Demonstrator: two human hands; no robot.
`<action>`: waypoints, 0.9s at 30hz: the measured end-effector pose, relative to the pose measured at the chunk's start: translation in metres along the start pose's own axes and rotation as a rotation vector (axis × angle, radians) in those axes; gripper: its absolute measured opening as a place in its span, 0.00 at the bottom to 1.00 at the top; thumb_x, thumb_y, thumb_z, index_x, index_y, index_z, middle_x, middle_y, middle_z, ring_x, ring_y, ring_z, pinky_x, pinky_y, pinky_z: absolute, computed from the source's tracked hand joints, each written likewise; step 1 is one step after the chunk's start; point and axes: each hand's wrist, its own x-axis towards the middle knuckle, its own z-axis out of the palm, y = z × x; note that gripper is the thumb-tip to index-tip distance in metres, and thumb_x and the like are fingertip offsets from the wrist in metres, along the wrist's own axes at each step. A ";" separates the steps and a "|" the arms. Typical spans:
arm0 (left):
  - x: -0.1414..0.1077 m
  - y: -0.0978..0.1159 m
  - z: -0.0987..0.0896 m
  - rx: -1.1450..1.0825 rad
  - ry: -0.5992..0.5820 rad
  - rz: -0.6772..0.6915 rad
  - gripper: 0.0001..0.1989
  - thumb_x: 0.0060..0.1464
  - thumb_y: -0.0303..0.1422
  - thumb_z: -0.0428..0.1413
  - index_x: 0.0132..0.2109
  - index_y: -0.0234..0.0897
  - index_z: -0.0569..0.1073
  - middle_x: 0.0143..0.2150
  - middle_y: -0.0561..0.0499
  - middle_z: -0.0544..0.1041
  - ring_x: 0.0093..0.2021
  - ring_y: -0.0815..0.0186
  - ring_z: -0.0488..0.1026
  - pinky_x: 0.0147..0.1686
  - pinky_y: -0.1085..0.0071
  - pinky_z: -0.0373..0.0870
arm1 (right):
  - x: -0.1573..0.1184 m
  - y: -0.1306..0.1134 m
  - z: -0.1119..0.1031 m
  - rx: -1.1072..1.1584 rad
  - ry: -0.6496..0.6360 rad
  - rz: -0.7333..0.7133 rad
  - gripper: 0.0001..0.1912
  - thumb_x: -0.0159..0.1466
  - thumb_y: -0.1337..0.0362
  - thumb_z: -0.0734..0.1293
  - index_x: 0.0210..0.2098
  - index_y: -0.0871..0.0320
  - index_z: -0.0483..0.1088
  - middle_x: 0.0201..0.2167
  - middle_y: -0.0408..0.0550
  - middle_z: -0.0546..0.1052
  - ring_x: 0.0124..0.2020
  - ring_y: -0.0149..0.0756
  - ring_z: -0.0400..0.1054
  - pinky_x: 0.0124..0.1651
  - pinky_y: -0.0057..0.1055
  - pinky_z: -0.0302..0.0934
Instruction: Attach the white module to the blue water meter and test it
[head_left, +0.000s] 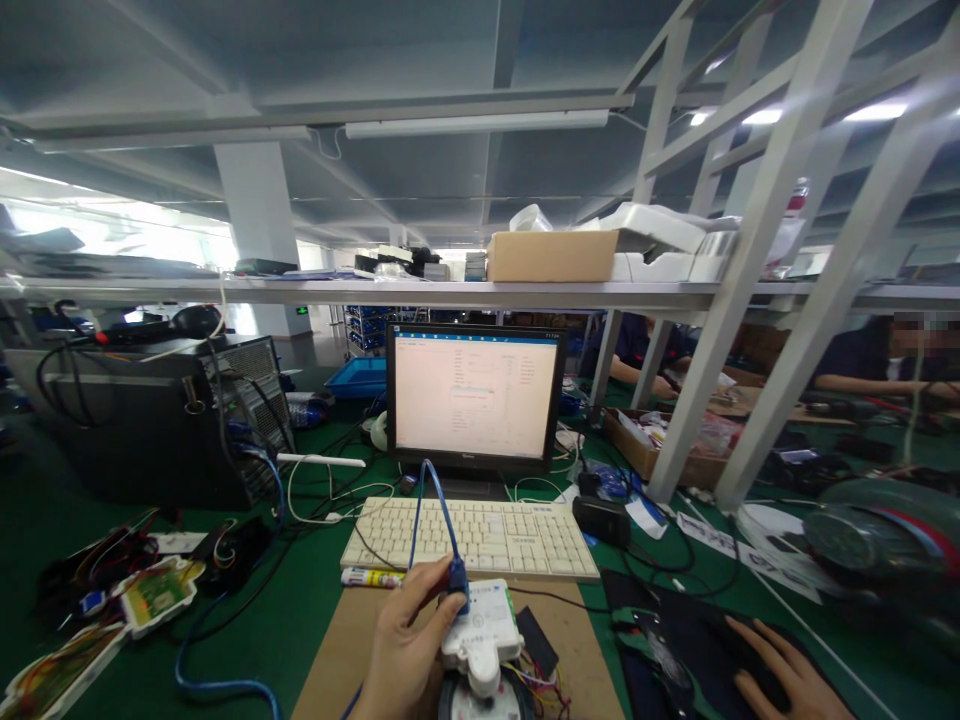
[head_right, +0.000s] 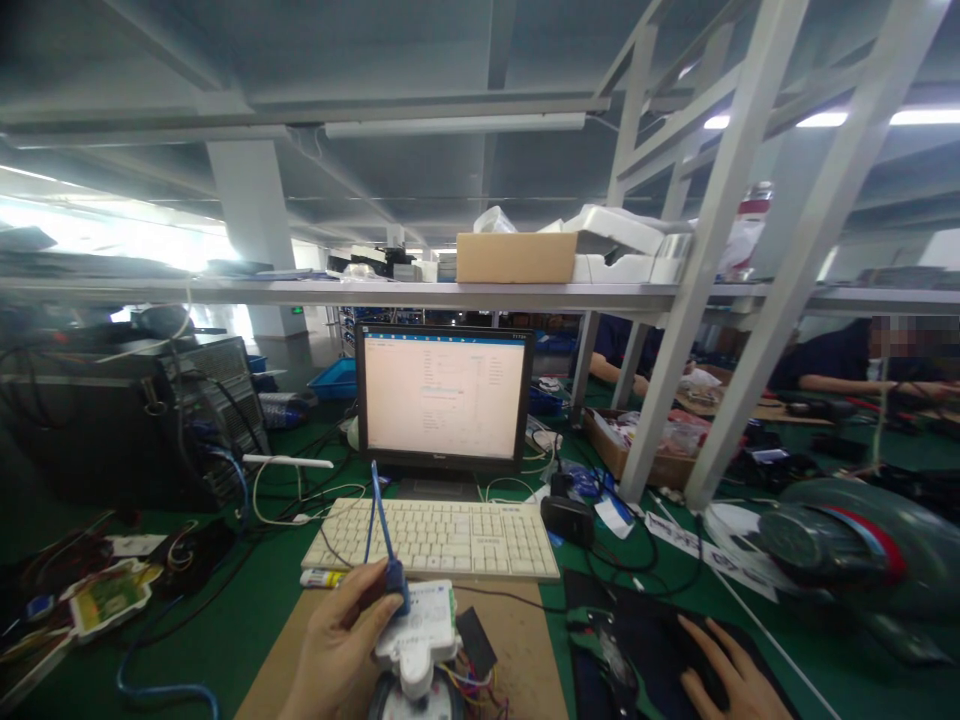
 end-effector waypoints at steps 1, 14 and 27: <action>0.001 0.002 0.000 0.002 -0.006 0.009 0.14 0.51 0.33 0.60 0.46 0.40 0.76 0.43 0.46 0.76 0.41 0.62 0.75 0.41 0.72 0.74 | 0.000 -0.001 0.000 -0.001 0.003 0.001 0.27 0.60 0.50 0.54 0.50 0.58 0.69 0.52 0.58 0.68 0.49 0.49 0.68 0.49 0.46 0.66; 0.004 0.006 0.001 0.074 0.011 0.152 0.14 0.50 0.30 0.60 0.46 0.45 0.76 0.41 0.51 0.78 0.40 0.67 0.75 0.40 0.77 0.73 | 0.003 -0.007 0.001 -0.036 0.032 0.005 0.28 0.61 0.51 0.53 0.51 0.58 0.68 0.52 0.59 0.68 0.48 0.49 0.68 0.50 0.46 0.66; 0.002 -0.001 -0.002 0.110 -0.009 0.114 0.14 0.52 0.32 0.59 0.47 0.40 0.76 0.43 0.47 0.77 0.42 0.63 0.75 0.42 0.72 0.74 | 0.003 -0.002 0.005 -0.050 0.008 -0.022 0.30 0.62 0.50 0.51 0.52 0.61 0.68 0.52 0.61 0.67 0.49 0.49 0.68 0.51 0.47 0.65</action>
